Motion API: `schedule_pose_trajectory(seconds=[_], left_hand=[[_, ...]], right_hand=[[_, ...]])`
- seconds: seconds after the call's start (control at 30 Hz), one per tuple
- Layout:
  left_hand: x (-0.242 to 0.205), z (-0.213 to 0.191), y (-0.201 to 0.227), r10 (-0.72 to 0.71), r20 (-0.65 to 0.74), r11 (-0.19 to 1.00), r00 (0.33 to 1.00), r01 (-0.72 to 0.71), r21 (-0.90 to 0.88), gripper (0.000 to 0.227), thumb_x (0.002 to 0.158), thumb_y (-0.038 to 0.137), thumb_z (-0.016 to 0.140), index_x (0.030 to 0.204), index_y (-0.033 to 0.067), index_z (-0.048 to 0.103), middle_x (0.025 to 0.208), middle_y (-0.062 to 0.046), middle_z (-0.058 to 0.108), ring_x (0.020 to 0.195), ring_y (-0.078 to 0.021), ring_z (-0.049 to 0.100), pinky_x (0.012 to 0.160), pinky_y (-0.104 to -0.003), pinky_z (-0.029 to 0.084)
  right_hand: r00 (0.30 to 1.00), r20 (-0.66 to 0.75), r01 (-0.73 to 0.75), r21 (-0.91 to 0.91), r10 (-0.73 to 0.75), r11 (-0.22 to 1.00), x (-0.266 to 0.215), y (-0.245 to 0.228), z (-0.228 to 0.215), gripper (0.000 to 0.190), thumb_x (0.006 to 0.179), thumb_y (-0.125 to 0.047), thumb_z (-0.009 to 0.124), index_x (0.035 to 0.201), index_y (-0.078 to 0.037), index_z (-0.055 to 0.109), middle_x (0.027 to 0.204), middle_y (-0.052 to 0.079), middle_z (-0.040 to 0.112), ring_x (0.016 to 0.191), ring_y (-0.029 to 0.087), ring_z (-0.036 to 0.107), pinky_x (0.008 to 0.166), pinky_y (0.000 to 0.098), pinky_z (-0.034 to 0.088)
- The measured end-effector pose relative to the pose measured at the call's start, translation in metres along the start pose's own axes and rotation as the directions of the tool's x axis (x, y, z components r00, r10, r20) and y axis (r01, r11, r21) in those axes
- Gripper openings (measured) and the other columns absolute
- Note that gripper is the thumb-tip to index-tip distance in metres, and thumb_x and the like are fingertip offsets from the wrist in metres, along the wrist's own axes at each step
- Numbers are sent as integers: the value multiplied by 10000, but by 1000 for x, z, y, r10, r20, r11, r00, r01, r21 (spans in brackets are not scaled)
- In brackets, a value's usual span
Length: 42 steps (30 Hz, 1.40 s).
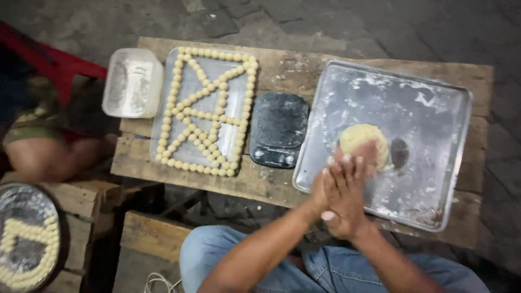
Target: The person tears small pieces of dough from a larger mass, weighs them on a digital scale, rolls them into uniform balls by hand, and arranges them in a geometric pattern on a metal tray. The process is repeated continuously throughout the clip.
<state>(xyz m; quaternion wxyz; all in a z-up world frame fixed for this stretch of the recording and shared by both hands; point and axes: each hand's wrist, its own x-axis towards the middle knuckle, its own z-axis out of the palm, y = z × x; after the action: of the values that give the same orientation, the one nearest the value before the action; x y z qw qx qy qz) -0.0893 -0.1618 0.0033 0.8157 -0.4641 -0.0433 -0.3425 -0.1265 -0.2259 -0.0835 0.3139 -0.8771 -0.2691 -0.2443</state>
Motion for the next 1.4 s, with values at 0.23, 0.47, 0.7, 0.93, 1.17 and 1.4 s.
schedule_pose_trajectory(seconds=[0.23,0.47,0.7,0.93,1.17,1.4], left_hand=[[-31,-16,13,773,-267,-372,576,752,544,594,995,552,382,1269,118,680,1271,-105,706,1151,-239,644,958,-390,502],[-1,14,-35,823,-453,106,342,692,714,649,775,406,650,1357,118,653,1422,-105,638,1238,-174,612,1039,-233,449],[-16,81,-1,752,-474,193,459,534,823,323,989,-104,532,1304,-79,600,1200,-248,664,984,-244,674,767,-260,585],[-49,262,25,799,303,-600,519,721,348,236,924,92,694,1153,150,688,1240,-64,725,1041,-177,697,906,-307,620],[-137,305,116,623,585,-589,520,804,-88,336,924,18,702,1256,0,652,1196,-190,617,977,-261,679,876,-363,626],[-161,292,161,616,567,-557,547,811,-178,245,893,-9,687,1136,0,716,1131,-172,593,884,-303,729,857,-380,600]], right_hand=[[990,18,-143,8,143,990,33,-26,-72,786,1116,-539,100,1662,19,185,1749,191,107,1635,429,-6,1315,684,-60],[942,-89,-337,-238,325,911,36,9,-70,680,1137,-463,201,1729,-147,92,1790,-11,43,1653,307,-43,1343,625,-26],[919,-189,-352,-3,345,936,51,-8,-90,643,1173,-506,119,1715,-161,141,1783,68,147,1664,272,9,1373,553,-29],[883,-188,-407,153,431,901,66,-12,-101,633,1193,-381,174,1636,63,261,1698,274,280,1611,403,172,1356,544,75],[903,-186,-365,148,389,919,68,-9,-102,667,1211,-382,215,1584,155,348,1622,369,373,1552,486,287,1315,593,189],[909,-185,-344,170,372,924,69,-11,-100,555,1220,-287,295,1592,120,351,1604,367,409,1530,499,338,1298,615,274]])
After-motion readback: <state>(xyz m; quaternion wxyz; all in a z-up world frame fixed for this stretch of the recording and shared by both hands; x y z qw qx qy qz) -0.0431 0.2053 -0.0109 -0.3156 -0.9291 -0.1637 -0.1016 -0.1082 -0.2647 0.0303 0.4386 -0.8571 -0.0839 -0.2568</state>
